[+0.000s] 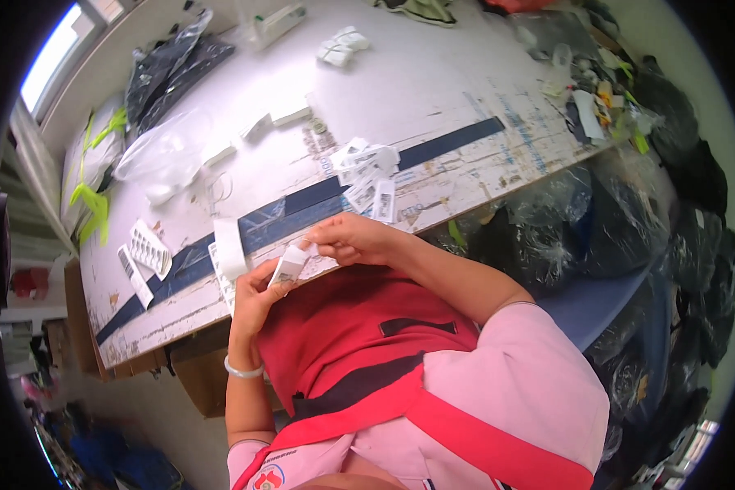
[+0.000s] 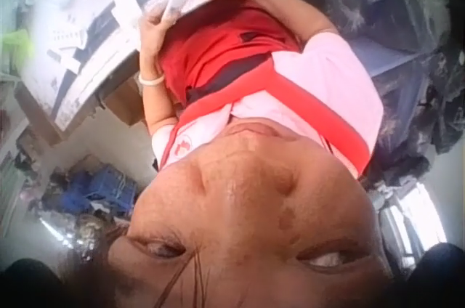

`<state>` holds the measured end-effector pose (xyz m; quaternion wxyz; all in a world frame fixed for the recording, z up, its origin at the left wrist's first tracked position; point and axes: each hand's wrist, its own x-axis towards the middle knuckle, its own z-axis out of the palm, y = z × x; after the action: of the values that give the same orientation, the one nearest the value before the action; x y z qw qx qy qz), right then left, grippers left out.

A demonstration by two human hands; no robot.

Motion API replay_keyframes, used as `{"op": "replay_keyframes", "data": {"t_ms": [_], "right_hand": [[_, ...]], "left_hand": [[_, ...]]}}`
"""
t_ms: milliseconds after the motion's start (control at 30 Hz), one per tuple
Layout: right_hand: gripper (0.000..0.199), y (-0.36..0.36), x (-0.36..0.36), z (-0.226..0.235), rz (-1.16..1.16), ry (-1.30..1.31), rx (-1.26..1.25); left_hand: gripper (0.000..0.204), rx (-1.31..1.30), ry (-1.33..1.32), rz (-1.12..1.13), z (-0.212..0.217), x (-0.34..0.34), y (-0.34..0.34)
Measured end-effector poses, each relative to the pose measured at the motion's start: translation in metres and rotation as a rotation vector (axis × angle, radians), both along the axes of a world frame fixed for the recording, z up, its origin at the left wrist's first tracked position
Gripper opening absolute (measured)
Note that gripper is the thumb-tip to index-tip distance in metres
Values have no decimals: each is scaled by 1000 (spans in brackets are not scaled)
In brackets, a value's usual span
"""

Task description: Peeling small adhesive labels and organizing them with plastic components at a workstation.

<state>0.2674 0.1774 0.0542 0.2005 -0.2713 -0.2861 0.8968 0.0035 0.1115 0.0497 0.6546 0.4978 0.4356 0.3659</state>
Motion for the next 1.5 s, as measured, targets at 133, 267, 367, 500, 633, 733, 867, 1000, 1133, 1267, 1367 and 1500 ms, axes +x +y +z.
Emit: {"op": "replay_keyframes", "data": {"t_ms": [133,267,367,500,633,733,867,1000,1133,1267,1367,1500], "right_hand": [[32,-15,-19,30,-95,-151,255],[26,-38,-44,21,-145,-423,876],[19,-25,-37,-10,-370,-528,1098],[19,-28,-23,-5,-516,-587,1082],[41,-1,-17,3,-423,-667,1228],[61,16,-24,1,-351,-644,1452],[65,26,-25,-9,-30,-609,1047],[59,27,-25,-24,-72,-598,1122],[44,43,-19,-12,-164,-686,1314],[27,95,10,-12,-467,-880,1288],[25,149,21,-24,-486,-1047,1281],[36,202,21,-42,-330,-1330,1343]], "left_hand": [[35,6,188,170,-1,16,5],[33,50,128,292,-16,18,23],[35,147,238,276,-10,24,28],[36,245,438,323,-12,30,31],[38,414,510,278,-6,32,29],[45,480,550,166,-3,35,29],[49,557,603,102,-7,35,34],[47,598,580,44,-10,31,38],[54,664,663,68,-23,31,36],[58,662,690,66,-21,31,34],[62,635,707,49,-15,30,33],[65,593,709,49,-7,30,29]]}}
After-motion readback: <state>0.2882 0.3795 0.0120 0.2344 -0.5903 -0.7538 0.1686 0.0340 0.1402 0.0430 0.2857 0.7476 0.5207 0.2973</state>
